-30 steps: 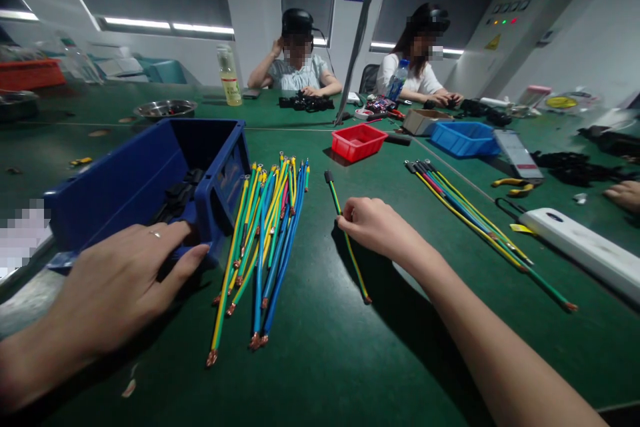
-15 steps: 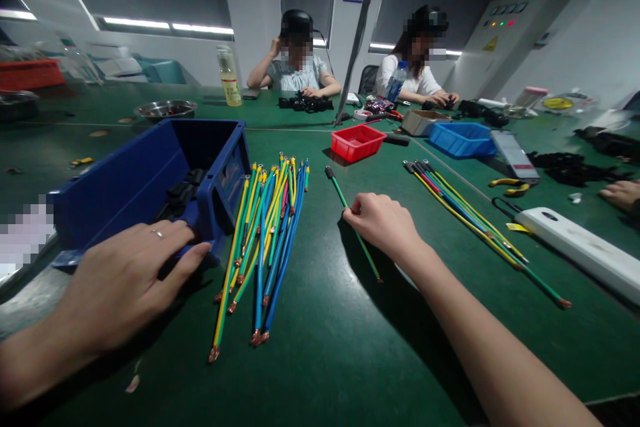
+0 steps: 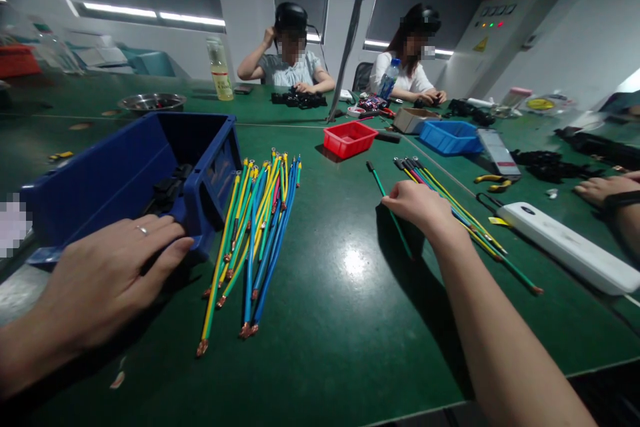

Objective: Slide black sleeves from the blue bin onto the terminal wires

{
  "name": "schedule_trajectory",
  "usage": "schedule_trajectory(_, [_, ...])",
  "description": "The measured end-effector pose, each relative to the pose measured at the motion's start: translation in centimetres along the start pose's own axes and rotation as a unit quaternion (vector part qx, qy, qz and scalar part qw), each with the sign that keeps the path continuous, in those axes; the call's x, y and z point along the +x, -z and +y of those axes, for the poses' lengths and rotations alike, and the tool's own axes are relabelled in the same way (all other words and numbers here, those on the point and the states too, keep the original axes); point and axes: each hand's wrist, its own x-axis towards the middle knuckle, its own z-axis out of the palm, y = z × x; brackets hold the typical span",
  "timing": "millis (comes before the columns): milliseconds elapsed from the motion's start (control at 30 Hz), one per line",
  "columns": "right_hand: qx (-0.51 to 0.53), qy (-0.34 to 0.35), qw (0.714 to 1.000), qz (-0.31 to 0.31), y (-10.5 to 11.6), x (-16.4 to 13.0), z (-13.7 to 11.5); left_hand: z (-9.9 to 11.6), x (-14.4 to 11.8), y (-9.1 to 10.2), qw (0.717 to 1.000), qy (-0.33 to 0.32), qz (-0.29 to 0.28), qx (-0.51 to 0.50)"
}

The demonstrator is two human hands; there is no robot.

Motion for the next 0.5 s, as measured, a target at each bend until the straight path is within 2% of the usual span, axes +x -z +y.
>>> schedule_trajectory(200, [0.008,-0.100,0.995,-0.008,1.1,-0.3,2.3,-0.1,-0.1,0.0,1.000,0.010,-0.014,0.006])
schedule_trajectory(367, [0.018,-0.143,0.989,0.005,1.2,-0.5,3.1,0.3,-0.1,-0.2,1.000,0.022,-0.012,-0.011])
schedule_trajectory(433, [0.019,-0.151,0.988,0.009,1.1,-0.3,3.1,0.3,0.0,0.3,0.999,0.030,-0.007,-0.030])
schedule_trajectory(500, [0.015,-0.162,0.986,0.019,1.0,-0.1,3.0,-0.6,0.1,1.6,0.997,0.056,0.021,-0.039])
